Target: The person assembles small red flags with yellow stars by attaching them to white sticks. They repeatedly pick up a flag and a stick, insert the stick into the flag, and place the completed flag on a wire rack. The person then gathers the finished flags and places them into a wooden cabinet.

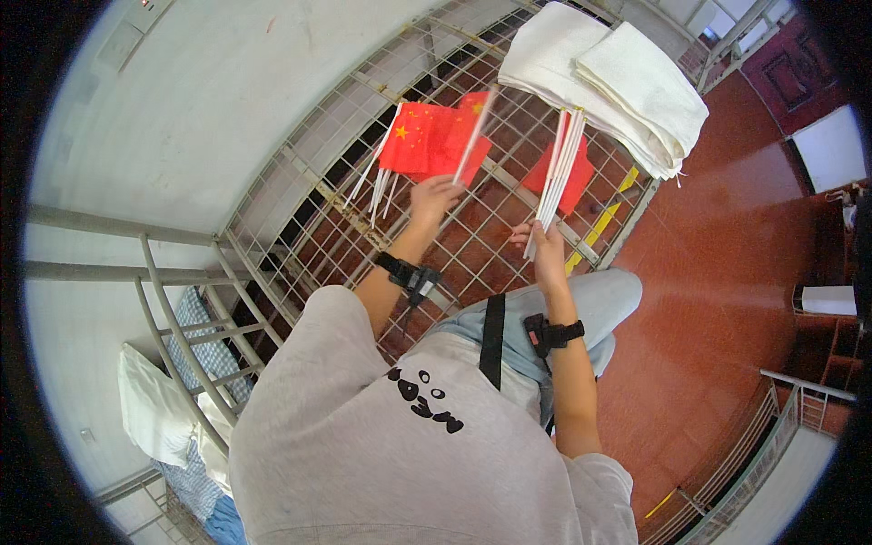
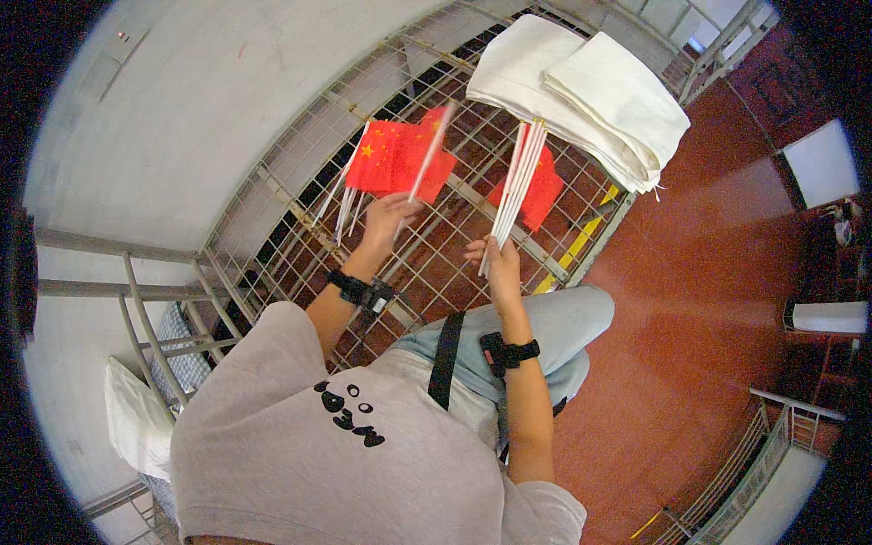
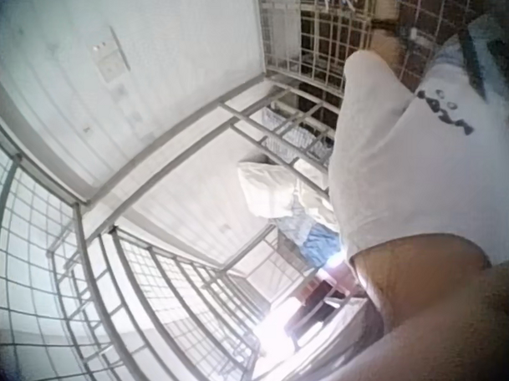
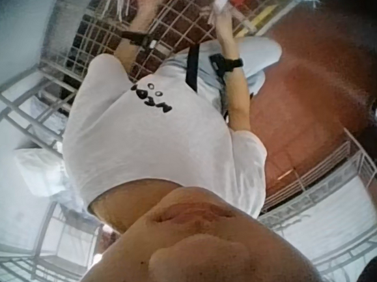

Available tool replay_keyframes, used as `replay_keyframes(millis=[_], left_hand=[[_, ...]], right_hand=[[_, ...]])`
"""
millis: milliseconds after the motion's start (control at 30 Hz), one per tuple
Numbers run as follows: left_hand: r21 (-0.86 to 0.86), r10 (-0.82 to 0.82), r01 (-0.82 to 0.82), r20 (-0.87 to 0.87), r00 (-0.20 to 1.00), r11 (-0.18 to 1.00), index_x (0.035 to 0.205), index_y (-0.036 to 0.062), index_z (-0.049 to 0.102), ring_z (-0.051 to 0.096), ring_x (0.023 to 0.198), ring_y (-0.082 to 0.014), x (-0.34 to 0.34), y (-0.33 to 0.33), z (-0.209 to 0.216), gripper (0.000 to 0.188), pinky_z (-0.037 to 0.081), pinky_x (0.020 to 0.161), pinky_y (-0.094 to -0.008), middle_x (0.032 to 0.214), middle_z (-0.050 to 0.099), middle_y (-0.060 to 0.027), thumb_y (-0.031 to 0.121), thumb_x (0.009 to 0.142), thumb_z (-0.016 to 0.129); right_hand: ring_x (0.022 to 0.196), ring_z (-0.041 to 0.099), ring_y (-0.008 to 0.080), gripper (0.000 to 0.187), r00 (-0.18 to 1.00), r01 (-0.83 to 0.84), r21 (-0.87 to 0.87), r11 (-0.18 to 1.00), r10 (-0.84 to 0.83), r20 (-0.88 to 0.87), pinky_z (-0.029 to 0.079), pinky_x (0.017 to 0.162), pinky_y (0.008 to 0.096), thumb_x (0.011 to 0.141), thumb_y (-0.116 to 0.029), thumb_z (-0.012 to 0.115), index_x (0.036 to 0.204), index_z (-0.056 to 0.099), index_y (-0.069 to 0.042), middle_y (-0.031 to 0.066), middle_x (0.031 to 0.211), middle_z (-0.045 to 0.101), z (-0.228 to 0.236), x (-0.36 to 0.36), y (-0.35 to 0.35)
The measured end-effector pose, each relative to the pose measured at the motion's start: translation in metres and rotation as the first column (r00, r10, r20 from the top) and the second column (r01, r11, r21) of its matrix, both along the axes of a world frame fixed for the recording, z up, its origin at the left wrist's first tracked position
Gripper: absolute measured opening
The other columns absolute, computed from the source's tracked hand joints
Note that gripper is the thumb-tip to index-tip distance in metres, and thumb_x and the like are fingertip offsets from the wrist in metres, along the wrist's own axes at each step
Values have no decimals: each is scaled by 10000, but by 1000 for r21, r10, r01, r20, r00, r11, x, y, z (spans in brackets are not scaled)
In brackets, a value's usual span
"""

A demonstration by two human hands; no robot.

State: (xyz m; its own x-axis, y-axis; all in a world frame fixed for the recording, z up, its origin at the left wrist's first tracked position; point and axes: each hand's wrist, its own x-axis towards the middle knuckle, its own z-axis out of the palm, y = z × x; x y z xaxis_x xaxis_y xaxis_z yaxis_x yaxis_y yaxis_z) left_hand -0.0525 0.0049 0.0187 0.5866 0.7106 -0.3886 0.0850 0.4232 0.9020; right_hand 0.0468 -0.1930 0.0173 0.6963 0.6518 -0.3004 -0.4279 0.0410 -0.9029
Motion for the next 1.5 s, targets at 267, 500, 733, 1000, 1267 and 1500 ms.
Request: replay_keyframes(millis=[267,500,733,1000,1267,1500], left_hand=[[-311,-335,392,223,916,866,922,-16,493,557,647,-172,39,-73,5,198,471,526,-285,776,569,-107,79,811,626],[-378,-318,385,228,920,842,887,7,535,552,660,-170,43,-78,-15,179,471,567,-331,779,567,-78,159,835,614],[-581,-251,424,356,900,695,845,29,580,564,717,-166,47,-78,-43,186,456,608,-321,775,584,-71,211,837,620],[-464,-291,406,302,908,787,846,57,581,538,680,-124,48,-77,-40,183,381,567,-214,792,579,-48,227,819,643],[683,498,-154,-341,797,714,840,23,631,610,741,-301,-14,75,-93,177,458,654,-393,796,636,-161,181,806,558],[656,443,208,-677,588,725,986,52,637,606,857,-336,-74,126,-82,269,476,764,-444,928,629,-187,214,793,545]], right_hand=[[664,548,121,200,985,21,-62,998,-10,172,441,591,246,933,-137,395,999,505,17,57,805,579,-6,-6,5],[643,514,99,204,989,-12,-109,994,29,148,426,567,240,926,-146,413,1036,505,-2,24,781,539,-3,-9,3],[685,493,96,201,951,56,-122,991,-16,309,415,609,258,916,-139,435,1014,517,16,26,773,537,-12,-14,7],[655,467,94,155,970,-36,-195,980,81,229,401,594,254,896,-91,459,972,529,24,22,743,521,-15,-10,4],[548,496,124,125,998,-9,-56,998,12,60,425,515,252,907,-112,438,937,480,1,34,685,510,-18,1,-8],[561,459,119,143,990,137,4,991,-137,-28,407,506,259,930,-123,413,981,452,5,33,711,487,-19,8,-12]])
